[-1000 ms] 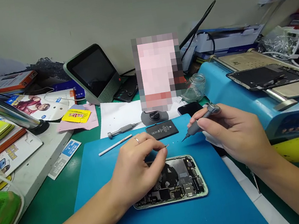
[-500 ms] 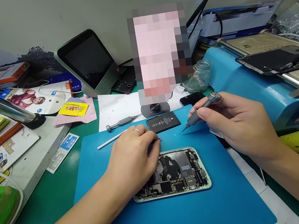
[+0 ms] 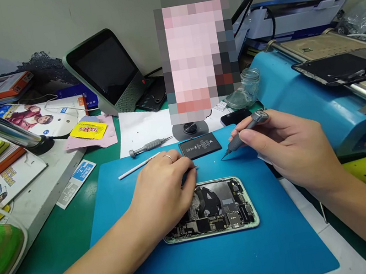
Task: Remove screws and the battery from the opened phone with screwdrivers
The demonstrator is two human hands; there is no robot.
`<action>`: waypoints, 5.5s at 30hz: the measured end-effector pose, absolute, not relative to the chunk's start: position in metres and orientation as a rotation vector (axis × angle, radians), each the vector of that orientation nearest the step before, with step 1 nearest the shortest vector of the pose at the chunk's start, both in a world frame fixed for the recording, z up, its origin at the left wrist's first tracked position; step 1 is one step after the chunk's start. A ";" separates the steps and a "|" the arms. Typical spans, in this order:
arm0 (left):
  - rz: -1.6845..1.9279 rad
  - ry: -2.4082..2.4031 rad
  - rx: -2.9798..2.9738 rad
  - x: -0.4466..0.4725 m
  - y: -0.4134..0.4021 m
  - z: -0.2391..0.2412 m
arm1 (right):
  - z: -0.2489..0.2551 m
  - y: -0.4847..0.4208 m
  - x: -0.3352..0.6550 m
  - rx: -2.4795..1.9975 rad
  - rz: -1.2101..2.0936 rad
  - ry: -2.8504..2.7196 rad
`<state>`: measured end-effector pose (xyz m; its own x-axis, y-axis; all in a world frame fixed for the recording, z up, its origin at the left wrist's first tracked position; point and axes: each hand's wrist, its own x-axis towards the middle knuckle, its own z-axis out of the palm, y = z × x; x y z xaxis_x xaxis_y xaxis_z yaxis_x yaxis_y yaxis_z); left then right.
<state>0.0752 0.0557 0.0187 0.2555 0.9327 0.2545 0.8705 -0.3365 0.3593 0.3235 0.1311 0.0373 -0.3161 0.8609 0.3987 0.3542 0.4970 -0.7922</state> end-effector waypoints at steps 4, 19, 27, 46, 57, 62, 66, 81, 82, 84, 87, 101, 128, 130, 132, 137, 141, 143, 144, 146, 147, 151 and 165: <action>0.646 1.717 2.389 0.075 0.055 0.018 | 0.038 0.132 0.322 -1.014 0.831 -1.811; 0.950 1.150 2.596 0.085 0.041 0.027 | 0.046 0.139 0.324 -0.870 1.386 -1.452; 0.961 1.365 2.465 0.077 0.052 0.023 | 0.045 0.141 0.325 -0.866 1.421 -1.467; 1.042 1.443 2.413 0.076 0.053 0.025 | 0.047 0.137 0.320 -0.897 1.415 -1.400; 1.297 1.229 2.475 0.083 0.047 0.023 | 0.051 0.126 0.311 -0.960 1.479 -1.294; 1.282 1.212 2.489 0.084 0.048 0.024 | 0.047 0.127 0.311 -0.930 1.509 -1.292; 1.273 1.215 2.481 0.084 0.047 0.024 | 0.048 0.127 0.309 -0.928 1.496 -1.293; 1.269 1.223 2.480 0.085 0.047 0.025 | 0.047 0.126 0.310 -0.902 1.490 -1.337; 1.264 1.227 2.480 0.085 0.047 0.025 | 0.047 0.126 0.310 -0.902 1.489 -1.340; 1.267 1.237 2.472 0.085 0.046 0.026 | 0.047 0.126 0.310 -0.898 1.486 -1.345; 1.272 1.239 2.460 0.085 0.045 0.027 | 0.048 0.125 0.310 -0.893 1.479 -1.356; 1.282 1.261 2.454 0.086 0.045 0.026 | 0.049 0.122 0.308 -0.896 1.439 -1.352; 1.303 1.305 2.447 0.086 0.044 0.027 | 0.049 0.121 0.307 -0.913 1.403 -1.349; 1.292 1.311 2.454 0.086 0.044 0.027 | 0.049 0.121 0.308 -0.924 1.401 -1.349; 1.279 1.324 2.457 0.086 0.044 0.028 | 0.049 0.121 0.308 -0.933 1.396 -1.352; 1.280 1.331 2.454 0.086 0.044 0.028 | 0.049 0.121 0.308 -0.938 1.392 -1.353; 1.282 1.327 2.453 0.086 0.044 0.028 | 0.050 0.121 0.307 -0.933 1.392 -1.358; 1.276 1.338 2.448 0.086 0.044 0.028 | 0.051 0.120 0.307 -0.920 1.391 -1.350; 1.272 1.342 2.445 0.086 0.043 0.028 | 0.051 0.119 0.307 -0.912 1.391 -1.345; 1.273 1.341 2.440 0.086 0.044 0.028 | 0.051 0.118 0.307 -0.893 1.393 -1.340; 1.276 1.341 2.432 0.086 0.044 0.027 | 0.051 0.118 0.307 -0.884 1.395 -1.341; 1.287 1.343 2.404 0.086 0.044 0.027 | 0.051 0.118 0.307 -0.868 1.398 -1.340; 1.293 1.333 2.403 0.086 0.044 0.027 | 0.049 0.118 0.307 -0.864 1.413 -1.336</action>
<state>0.0863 0.0439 0.0266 0.2545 0.7372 0.6259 0.6480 -0.6105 0.4554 0.3075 0.1182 0.0491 -0.2764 0.9534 0.1208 -0.1742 0.0739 -0.9819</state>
